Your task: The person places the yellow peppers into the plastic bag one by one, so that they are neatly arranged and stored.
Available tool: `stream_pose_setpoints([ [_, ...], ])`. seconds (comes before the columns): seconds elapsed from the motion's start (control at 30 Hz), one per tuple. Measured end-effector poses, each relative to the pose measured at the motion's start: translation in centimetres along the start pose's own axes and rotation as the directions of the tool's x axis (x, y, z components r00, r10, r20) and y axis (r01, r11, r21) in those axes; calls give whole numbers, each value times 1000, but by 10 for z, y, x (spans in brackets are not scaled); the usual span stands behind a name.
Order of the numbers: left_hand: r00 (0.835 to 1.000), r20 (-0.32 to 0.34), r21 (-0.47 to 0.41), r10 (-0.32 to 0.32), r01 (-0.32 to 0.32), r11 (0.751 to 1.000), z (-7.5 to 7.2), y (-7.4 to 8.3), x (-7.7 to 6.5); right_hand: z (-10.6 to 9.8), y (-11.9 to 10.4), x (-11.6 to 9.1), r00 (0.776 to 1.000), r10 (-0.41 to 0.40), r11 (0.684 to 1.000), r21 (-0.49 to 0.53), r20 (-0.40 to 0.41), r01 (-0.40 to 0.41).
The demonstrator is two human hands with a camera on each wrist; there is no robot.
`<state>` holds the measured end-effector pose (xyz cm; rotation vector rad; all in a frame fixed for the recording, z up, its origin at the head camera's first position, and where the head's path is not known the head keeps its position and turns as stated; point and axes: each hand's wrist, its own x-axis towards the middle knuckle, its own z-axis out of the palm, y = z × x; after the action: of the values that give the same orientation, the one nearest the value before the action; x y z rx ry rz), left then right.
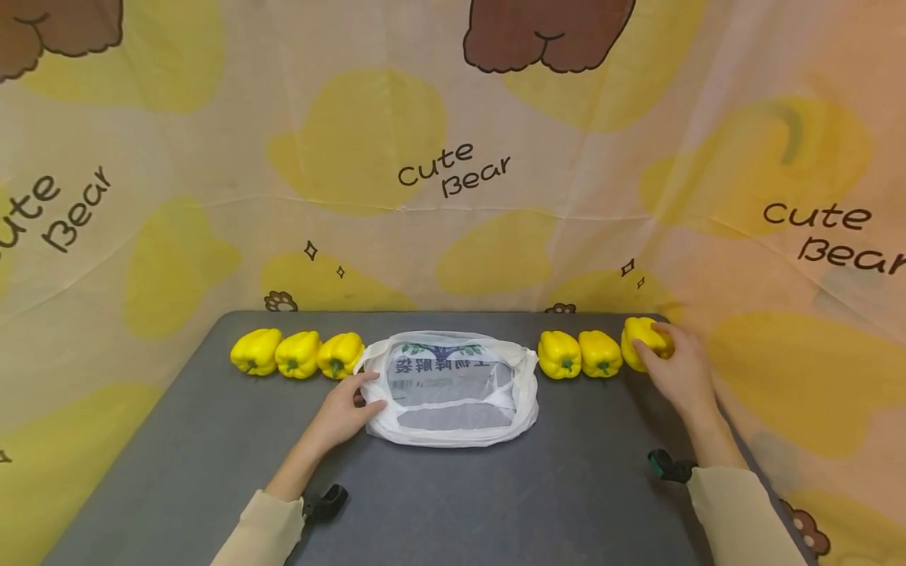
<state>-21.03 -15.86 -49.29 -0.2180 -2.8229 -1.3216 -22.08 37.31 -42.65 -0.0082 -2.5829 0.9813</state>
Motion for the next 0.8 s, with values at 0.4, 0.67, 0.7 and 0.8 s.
stream_pose_setpoints([
  [0.4,1000,1,4,1,-1,1000,1,-1,0,8,-33,-2,997,-75,997,-6,-28,75],
  [0.67,1000,10,5,-12,12,1000,1,0,0,17,-51,-2,998,-56,998,27,-3,56],
  [0.7,1000,10,6,-14,14,1000,1,1,0,18,-54,-2,999,-55,998,29,0,55],
  [0.8,1000,10,1,-14,14,1000,0,1,1,23,-61,-2,998,-55,998,31,5,54],
])
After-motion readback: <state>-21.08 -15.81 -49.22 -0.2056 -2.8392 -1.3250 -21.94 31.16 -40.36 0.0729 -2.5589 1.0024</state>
